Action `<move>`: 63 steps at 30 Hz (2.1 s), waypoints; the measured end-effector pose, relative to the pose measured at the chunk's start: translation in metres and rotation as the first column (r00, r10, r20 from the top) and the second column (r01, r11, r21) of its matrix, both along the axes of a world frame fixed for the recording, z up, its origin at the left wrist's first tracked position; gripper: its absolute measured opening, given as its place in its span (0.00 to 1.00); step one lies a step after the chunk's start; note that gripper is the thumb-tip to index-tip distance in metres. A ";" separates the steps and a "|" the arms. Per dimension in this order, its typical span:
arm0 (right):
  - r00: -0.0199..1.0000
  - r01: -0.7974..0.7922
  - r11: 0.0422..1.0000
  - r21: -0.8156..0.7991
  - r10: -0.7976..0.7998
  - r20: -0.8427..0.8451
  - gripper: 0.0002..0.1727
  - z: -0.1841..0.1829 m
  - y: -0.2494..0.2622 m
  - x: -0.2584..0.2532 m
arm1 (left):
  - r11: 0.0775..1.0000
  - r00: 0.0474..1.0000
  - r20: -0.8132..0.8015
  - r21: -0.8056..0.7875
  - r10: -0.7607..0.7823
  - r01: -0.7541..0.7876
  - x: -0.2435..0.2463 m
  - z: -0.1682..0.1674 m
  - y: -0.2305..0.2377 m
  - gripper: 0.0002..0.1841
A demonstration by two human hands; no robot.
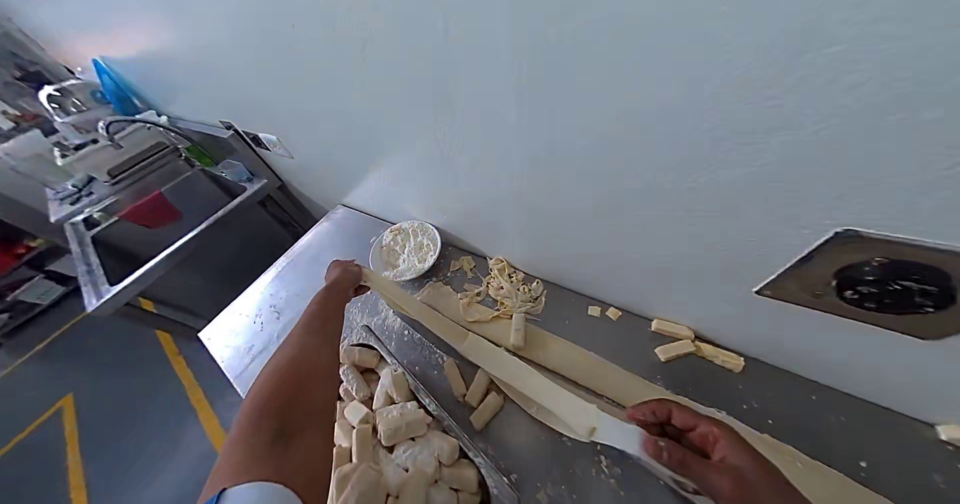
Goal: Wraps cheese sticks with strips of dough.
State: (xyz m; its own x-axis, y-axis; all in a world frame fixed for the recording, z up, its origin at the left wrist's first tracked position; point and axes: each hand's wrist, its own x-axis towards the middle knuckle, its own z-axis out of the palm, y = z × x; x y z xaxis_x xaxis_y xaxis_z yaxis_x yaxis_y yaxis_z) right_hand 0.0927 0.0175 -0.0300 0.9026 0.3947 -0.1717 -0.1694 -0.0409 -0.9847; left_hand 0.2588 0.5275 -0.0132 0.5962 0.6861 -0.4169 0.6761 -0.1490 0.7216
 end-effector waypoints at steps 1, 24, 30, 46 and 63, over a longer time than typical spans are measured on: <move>0.999 0.051 0.999 0.006 -0.051 -0.002 0.14 0.001 -0.002 -0.001 | 1.000 0.998 -0.058 -0.008 -0.013 0.013 0.003 -0.005 0.007 0.19; 0.990 0.133 0.991 -0.029 -0.131 0.061 0.14 0.009 0.008 0.014 | 0.100 -0.037 -0.815 -0.116 -0.579 0.988 -0.104 0.005 -0.210 0.34; 0.998 0.053 0.997 -0.049 -0.051 0.035 0.15 0.005 0.003 0.010 | -0.023 0.026 -0.264 0.180 -0.964 0.983 -0.101 0.018 -0.240 0.26; 0.952 -0.241 0.903 -0.355 0.149 -0.266 0.16 0.000 0.033 0.030 | -0.055 -0.064 -0.107 -0.084 -0.992 0.995 -0.066 0.040 -0.207 0.17; 0.935 0.154 0.981 -0.120 -0.184 -0.302 0.11 0.000 -0.171 -0.047 | 0.516 0.481 -0.392 0.019 -0.784 0.857 -0.007 -0.016 0.010 0.14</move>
State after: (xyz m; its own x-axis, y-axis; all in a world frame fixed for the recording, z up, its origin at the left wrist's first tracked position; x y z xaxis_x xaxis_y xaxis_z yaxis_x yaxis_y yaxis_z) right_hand 0.0455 -0.1538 -0.0299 0.8504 0.2098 -0.4824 -0.4782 -0.0739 -0.8751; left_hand 0.2521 0.5373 -0.0290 0.7964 0.0304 -0.6040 0.3326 -0.8562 0.3954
